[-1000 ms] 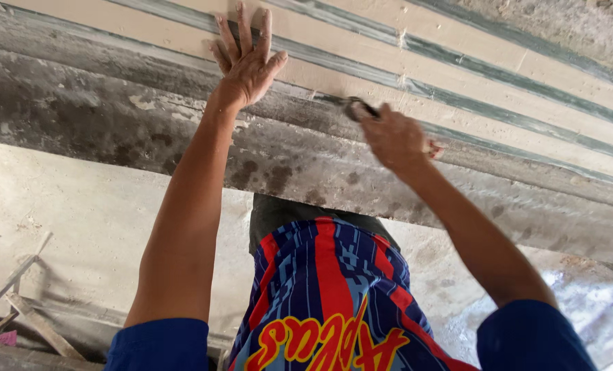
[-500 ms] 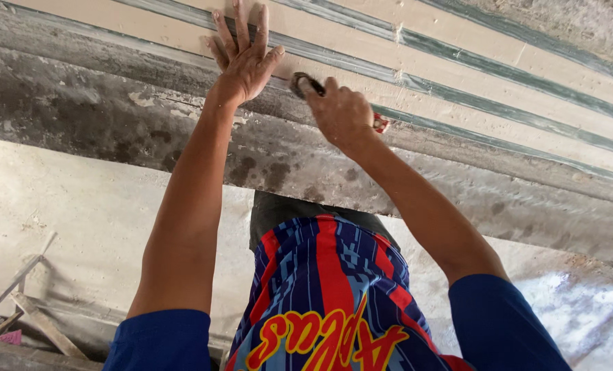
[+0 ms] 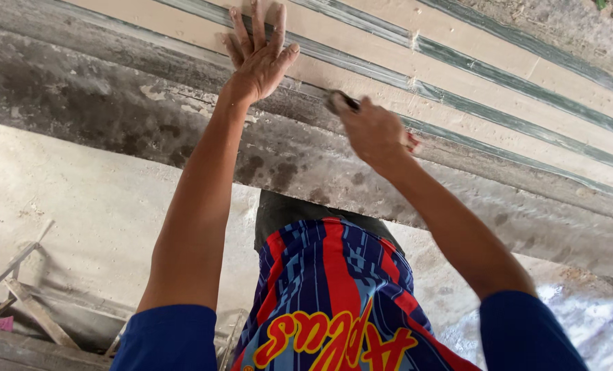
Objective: The person holds a long strip assembly steady on a concrete workbench with one hand while using a small handheld scraper to scrape excess material out of the narrow grooves between the strips, working along the grooves section by section. At the end the person lifts and repositions the strip assembly on the bench.
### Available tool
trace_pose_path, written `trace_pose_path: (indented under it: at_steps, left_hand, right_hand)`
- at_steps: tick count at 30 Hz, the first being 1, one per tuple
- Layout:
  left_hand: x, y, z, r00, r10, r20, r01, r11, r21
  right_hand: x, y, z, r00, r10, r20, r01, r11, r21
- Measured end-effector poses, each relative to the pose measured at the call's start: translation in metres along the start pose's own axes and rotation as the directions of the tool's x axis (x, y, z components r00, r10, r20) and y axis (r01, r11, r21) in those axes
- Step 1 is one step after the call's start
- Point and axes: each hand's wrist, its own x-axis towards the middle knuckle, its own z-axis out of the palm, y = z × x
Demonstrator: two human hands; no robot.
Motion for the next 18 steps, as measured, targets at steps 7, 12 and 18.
trace_pose_path:
  at_steps: [7, 12, 18]
  left_hand:
    - [0.003, -0.035, 0.004, 0.931, 0.042, -0.362, -0.032, 0.999, 0.034]
    - [-0.006, -0.085, -0.053, 0.890, -0.361, -0.279, 0.363, 0.931, -0.049]
    - [-0.007, -0.071, -0.078, 0.894, -0.448, -0.029, 0.445, 0.893, -0.069]
  right_hand:
    - [0.052, -0.047, -0.024, 0.987, -0.097, -0.125, 0.096, 0.995, -0.015]
    - [-0.019, 0.023, -0.010, 1.000, 0.009, 0.006, -0.009, 0.999, 0.039]
    - [-0.006, 0.012, -0.005, 0.993, 0.047, 0.107, -0.038, 0.996, -0.086]
